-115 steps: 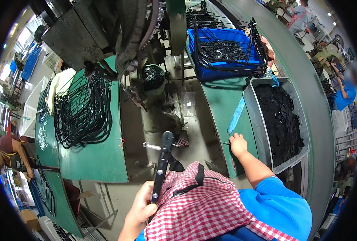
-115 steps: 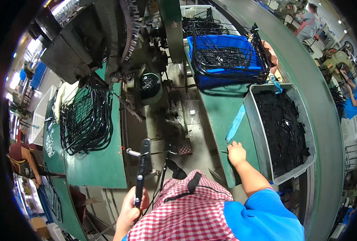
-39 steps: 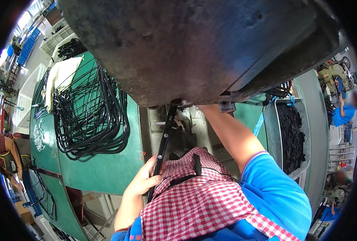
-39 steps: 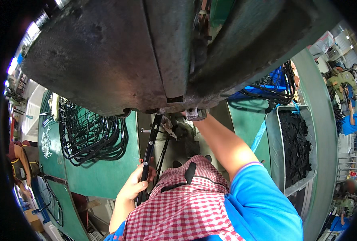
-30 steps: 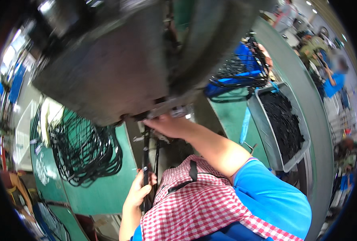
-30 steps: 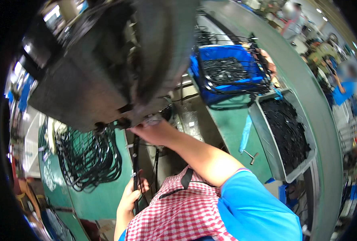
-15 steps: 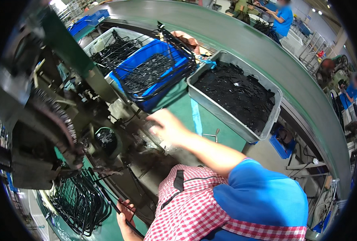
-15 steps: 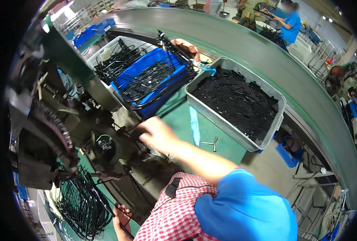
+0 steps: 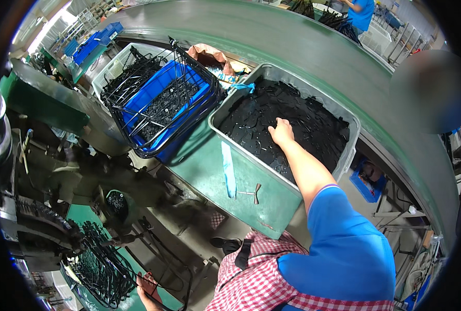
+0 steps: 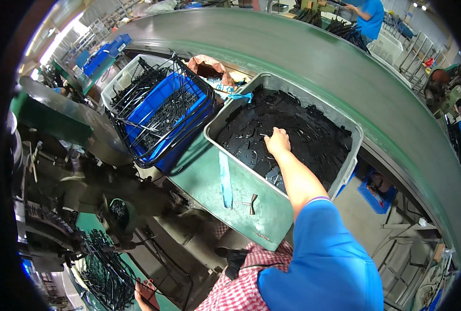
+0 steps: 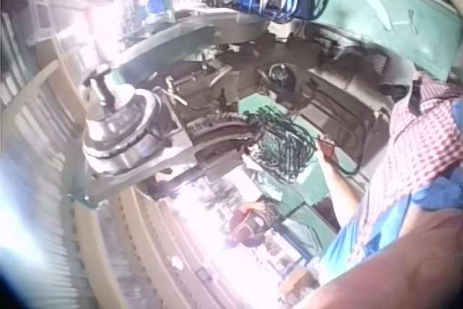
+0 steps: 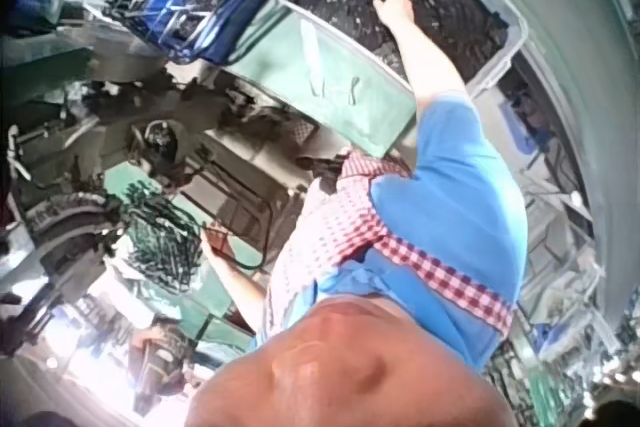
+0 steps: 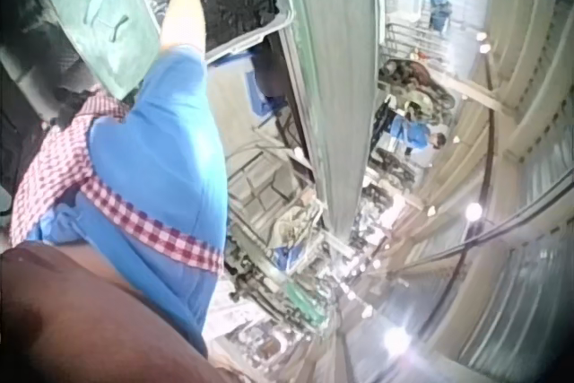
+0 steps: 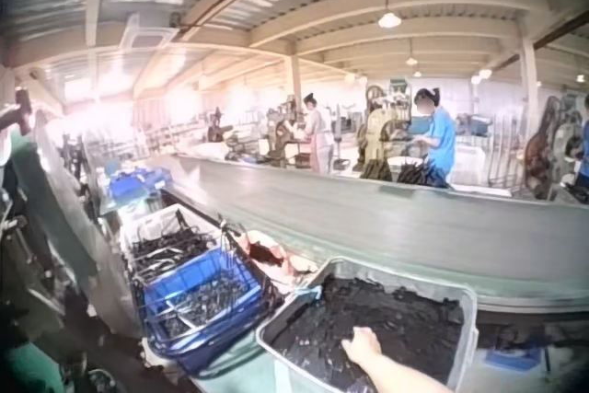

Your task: The person repeatedly picks black cable assemblies and small black plastic parts from bins, inserts them into a press machine, operates the press, and places the finished assemblies into a blue bin. The process is repeated continuously throughout the clip.

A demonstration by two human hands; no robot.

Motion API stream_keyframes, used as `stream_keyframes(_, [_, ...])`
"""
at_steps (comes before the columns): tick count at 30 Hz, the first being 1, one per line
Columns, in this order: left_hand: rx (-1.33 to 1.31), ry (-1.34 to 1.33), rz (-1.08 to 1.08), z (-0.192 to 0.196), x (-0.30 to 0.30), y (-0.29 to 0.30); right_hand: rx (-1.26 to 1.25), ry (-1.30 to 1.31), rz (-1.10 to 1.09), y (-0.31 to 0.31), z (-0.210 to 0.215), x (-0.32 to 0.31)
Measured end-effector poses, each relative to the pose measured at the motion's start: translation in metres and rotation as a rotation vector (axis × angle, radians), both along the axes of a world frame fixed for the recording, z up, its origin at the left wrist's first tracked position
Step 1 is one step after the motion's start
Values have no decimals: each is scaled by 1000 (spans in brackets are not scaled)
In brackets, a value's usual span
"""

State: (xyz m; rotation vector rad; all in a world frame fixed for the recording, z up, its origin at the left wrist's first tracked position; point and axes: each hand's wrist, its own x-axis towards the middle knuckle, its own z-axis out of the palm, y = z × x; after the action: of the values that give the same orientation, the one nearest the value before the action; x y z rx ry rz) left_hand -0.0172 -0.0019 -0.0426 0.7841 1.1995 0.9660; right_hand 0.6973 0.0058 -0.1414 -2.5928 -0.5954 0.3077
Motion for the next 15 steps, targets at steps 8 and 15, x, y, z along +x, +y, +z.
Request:
stream_keyframes(8, [-62,18,66,50,82,-14,-204,5,18,44,12,24])
stream_keyframes(15, [-96,33,16,34,69,-6,194,13,3,23,-15,47])
